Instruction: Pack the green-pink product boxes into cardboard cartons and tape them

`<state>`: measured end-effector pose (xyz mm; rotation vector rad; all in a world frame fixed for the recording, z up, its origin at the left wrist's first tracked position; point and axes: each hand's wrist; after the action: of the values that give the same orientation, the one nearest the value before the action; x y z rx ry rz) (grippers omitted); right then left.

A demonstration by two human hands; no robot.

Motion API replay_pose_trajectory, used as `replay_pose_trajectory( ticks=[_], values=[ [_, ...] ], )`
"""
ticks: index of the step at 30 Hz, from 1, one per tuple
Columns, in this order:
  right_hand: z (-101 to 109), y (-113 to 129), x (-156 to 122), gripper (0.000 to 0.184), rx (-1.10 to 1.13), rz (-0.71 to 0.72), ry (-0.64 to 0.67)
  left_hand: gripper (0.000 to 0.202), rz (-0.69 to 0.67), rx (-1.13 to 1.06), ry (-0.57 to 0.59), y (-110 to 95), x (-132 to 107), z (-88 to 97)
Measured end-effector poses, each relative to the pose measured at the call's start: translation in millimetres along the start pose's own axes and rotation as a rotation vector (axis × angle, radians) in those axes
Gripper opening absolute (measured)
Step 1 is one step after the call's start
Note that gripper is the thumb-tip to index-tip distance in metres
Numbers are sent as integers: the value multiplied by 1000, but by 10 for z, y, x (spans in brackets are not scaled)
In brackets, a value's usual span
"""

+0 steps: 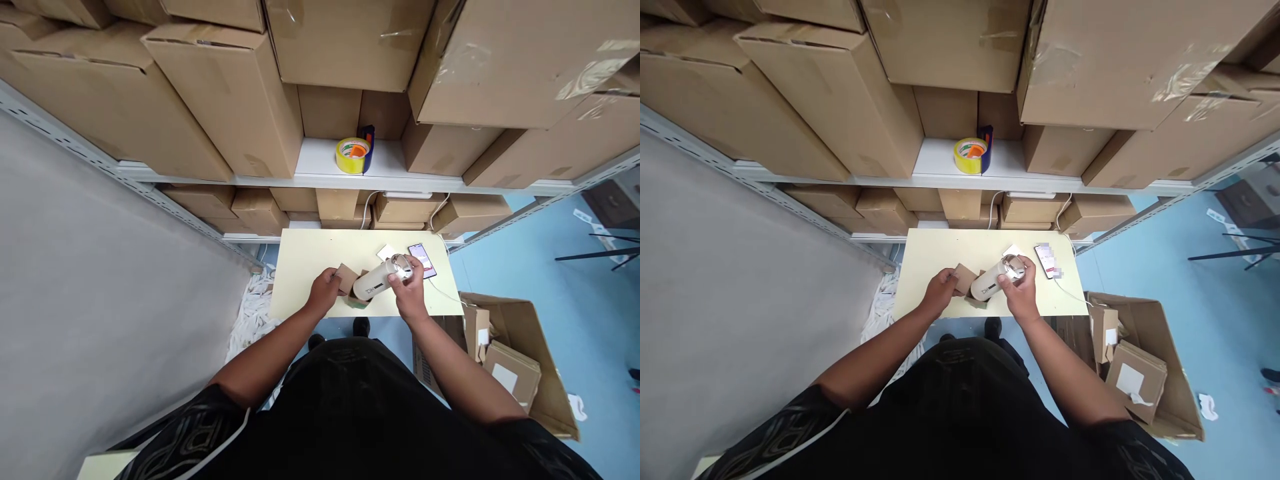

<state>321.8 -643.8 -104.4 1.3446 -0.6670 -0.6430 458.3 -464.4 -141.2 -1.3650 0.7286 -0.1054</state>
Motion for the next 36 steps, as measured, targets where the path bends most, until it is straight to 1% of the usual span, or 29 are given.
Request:
replay_pose_trajectory(
  ticks=[3,5,8,11,14,16,19,21,23,25,26,28,30,32,33,34,36],
  values=[
    [-89,-185,-47,79,-15,-3,41,18,118,-156,-52,56,-42,-8],
    [-144,-318,-100,78,-55,-15,97,17,143,-203,-69,92,-73,-4],
    [-243,-465,-185,74,-208,-59,135,17,113,-220,-82,150,-111,2],
    [-369,-544,-236,68,-341,-95,153,21,93,-252,-89,231,-107,12],
    [-503,-600,-248,61,-410,-53,168,21,108,-339,-124,333,-68,39],
    [-582,-641,-240,59,-447,-54,180,21,123,-397,-147,398,-44,70],
    [-665,-703,-204,59,-476,-137,268,21,123,-424,-165,466,-36,129],
    [-692,-737,-176,64,-467,-139,361,22,110,-401,-191,484,-54,175],
    [-691,-765,-161,70,-440,-84,436,24,71,-326,-223,479,-88,223],
    [-662,-792,-173,71,-423,-48,467,30,-23,-177,-223,455,-135,271],
    [-639,-807,-189,68,-415,-48,474,35,-100,-82,-198,437,-160,291],
    [-586,-839,-234,63,-382,-51,504,44,-300,126,-91,399,-201,321],
    [-537,-871,-273,66,-330,-26,553,42,-492,332,10,366,-218,336],
    [-504,-898,-284,73,-311,11,576,37,-598,503,28,346,-204,343],
    [-495,-908,-275,77,-320,30,580,40,-620,569,20,341,-187,350],
    [-490,-915,-256,80,-337,52,588,49,-632,618,17,339,-166,359],
    [-490,-922,-201,88,-369,116,633,77,-636,689,52,336,-119,391]
  ],
)
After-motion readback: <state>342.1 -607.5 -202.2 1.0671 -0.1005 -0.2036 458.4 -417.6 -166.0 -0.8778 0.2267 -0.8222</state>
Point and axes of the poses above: each hand's wrist, its own x-axis towards the middle knuckle, its own z-axis out of the back of the hand, y = z × x, and after that the axes turned 2 degrees about -y, right-handed
